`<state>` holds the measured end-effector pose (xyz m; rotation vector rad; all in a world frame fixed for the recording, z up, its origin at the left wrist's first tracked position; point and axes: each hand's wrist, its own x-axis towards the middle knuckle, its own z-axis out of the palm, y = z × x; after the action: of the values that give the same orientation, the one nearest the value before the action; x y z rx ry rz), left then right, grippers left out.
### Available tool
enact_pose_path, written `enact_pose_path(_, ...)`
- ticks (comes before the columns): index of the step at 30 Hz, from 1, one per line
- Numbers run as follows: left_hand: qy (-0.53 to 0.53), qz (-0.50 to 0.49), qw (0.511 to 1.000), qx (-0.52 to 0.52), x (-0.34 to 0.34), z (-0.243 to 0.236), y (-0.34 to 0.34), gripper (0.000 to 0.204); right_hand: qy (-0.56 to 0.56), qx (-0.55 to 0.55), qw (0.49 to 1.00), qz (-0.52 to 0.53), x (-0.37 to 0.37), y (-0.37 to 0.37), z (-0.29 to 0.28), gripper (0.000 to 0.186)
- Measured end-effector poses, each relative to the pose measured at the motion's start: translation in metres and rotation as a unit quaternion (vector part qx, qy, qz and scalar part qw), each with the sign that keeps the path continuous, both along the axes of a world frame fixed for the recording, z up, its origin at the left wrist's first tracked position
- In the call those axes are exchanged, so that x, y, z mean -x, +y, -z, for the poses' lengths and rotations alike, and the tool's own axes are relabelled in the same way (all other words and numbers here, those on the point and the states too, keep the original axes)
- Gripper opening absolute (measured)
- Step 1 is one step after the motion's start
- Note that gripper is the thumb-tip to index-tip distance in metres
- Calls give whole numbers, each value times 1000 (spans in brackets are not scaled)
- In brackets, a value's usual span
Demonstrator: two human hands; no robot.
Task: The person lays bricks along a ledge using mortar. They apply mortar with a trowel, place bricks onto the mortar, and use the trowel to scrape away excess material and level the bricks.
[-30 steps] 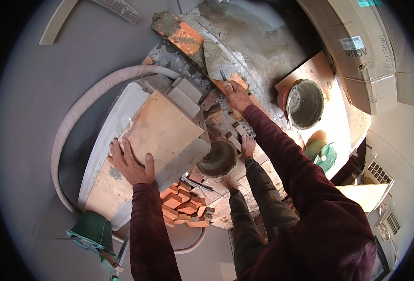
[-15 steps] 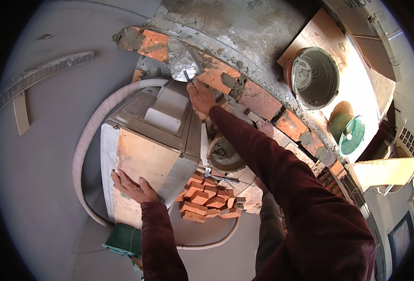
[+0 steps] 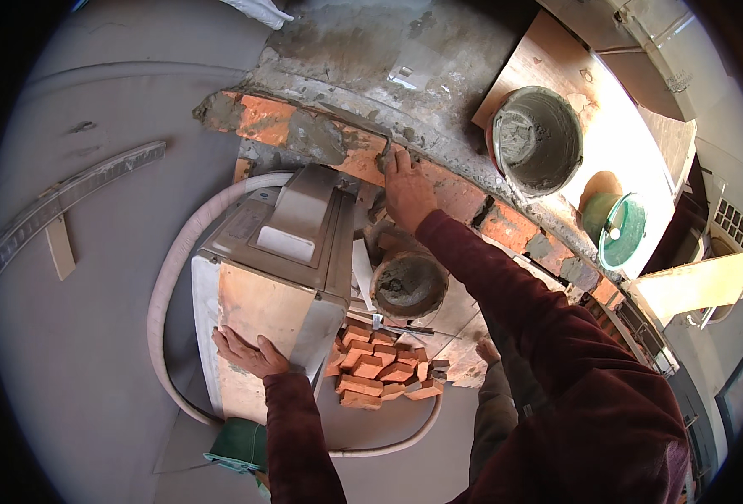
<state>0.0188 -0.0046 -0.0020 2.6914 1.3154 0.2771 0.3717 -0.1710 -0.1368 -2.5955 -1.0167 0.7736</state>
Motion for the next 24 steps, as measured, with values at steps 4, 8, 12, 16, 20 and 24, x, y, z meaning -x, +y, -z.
enact_pose_path(4, -12, 7, 1000, 0, 3, 1, 1, 66, -4, 76, 997, -4, 14, 50, 37, 72)
enact_pose_path(8, -28, -1, 1000, -1, 4, 1, 0, 67, 9, 117, 992, -47, 19, -27, 9, 73)
enact_pose_path(12, -20, 3, 1000, -14, 8, 1, 1, 65, 83, 64, 995, 3, -4, -80, -32, 60)
enact_pose_path(16, -14, -6, 1000, -14, 13, 3, 2, 68, -26, -25, 990, -137, -48, 15, -4, 37)
enact_pose_path(20, -25, -5, 1000, -10, 18, 5, 3, 69, -98, 7, 965, -243, -75, 64, 8, 35)
enact_pose_path(24, -29, -8, 999, -10, 20, 7, 2, 69, -11, 68, 982, -177, -51, -4, -21, 35)
